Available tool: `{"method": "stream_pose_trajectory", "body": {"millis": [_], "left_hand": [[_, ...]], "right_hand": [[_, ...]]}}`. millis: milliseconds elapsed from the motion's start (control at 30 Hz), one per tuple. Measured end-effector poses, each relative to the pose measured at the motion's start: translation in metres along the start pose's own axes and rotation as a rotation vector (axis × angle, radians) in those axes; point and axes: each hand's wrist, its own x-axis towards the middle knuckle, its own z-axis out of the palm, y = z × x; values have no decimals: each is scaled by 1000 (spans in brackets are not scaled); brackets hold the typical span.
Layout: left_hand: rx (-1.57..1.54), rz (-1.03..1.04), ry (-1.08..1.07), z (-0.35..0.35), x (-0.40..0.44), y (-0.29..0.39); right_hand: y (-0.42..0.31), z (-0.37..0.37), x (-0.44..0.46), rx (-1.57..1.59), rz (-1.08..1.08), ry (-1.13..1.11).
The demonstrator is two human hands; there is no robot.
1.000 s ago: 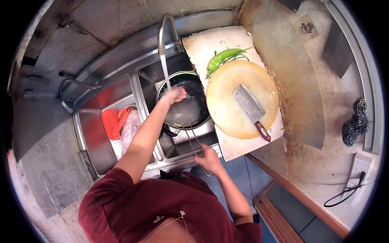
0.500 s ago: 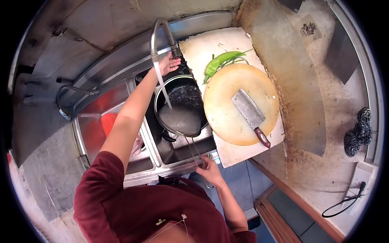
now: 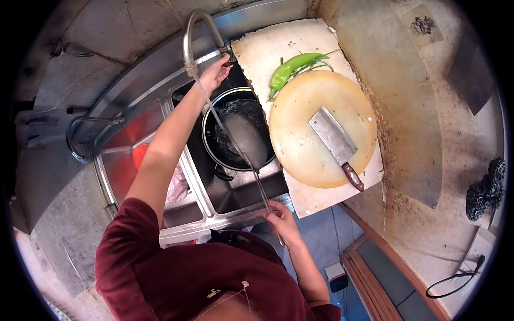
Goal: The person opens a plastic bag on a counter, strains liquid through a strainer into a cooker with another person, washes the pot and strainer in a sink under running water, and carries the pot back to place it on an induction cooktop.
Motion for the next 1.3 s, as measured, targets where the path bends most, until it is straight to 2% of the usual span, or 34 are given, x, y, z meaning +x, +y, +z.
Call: {"method": "stream_pose_trajectory", "body": {"millis": [67, 167, 200, 300, 367, 400, 433, 467, 500, 567, 667, 733, 767, 800, 833, 900, 967, 1033, 1100, 1133, 1167, 1233, 1300], "left_hand": [[195, 101, 115, 10, -6, 2], [358, 123, 334, 23, -3, 1], [371, 109, 317, 25, -11, -1], [142, 156, 245, 1, -58, -28], [29, 136, 301, -42, -92, -90], [-10, 19, 347, -56, -131, -121], [-189, -42, 405, -64, -164, -158], [-175, -195, 493, -95, -172, -220], [-369, -394, 392, -146, -152, -310], [-153, -777, 689, -139, -177, -327], [-269, -535, 726, -120, -160, -334], [-450, -431, 796, -102, -176, -318], [-404, -435, 834, -101, -179, -305], [-451, -290, 810, -97, -184, -299], [-405, -224, 749, -83, -204, -270], [-573, -44, 556, -71, -220, -227], [-582, 39, 379, -62, -233, -185], [-402, 138, 329, -46, -237, -150], [-107, 235, 483, -34, -236, -128], [-28, 302, 449, -38, -231, -121], [5, 282, 462, -37, -228, -112], [100, 260, 426, -28, -233, -97], [142, 331, 262, -9, -244, -83]], "right_hand": [[-4, -3, 1, 110, 85, -19], [-10, -2, 7, 292, 145, -54], [-12, -1, 9, 327, 140, -80], [-13, 5, 7, 240, 114, -57], [-15, 5, 5, 168, 67, -61], [-13, 5, 6, 127, 47, -55], [-11, 4, 5, 86, 35, -49], [-10, 4, 5, 77, 39, -45], [-13, 5, 7, 68, 40, -40], [-17, 7, 8, 56, 55, -43], [-26, 7, 10, 36, 63, -62], [-24, 9, 8, 27, 62, -65], [-25, 8, 8, 4, 30, -77], [-26, 9, 9, -14, -2, -95], [-23, 7, 4, -31, -23, -112], [-25, 3, 3, -48, -52, -125], [-29, -3, 0, -62, -90, -156], [-39, -5, -7, -34, -65, -183], [-43, -13, -8, 12, -13, -247], [-37, -22, 1, 59, 16, -339], [-32, -27, 5, 42, 35, -345], [-22, -34, 8, 13, 68, -352], [-14, -40, 8, 42, 71, -397]]}}
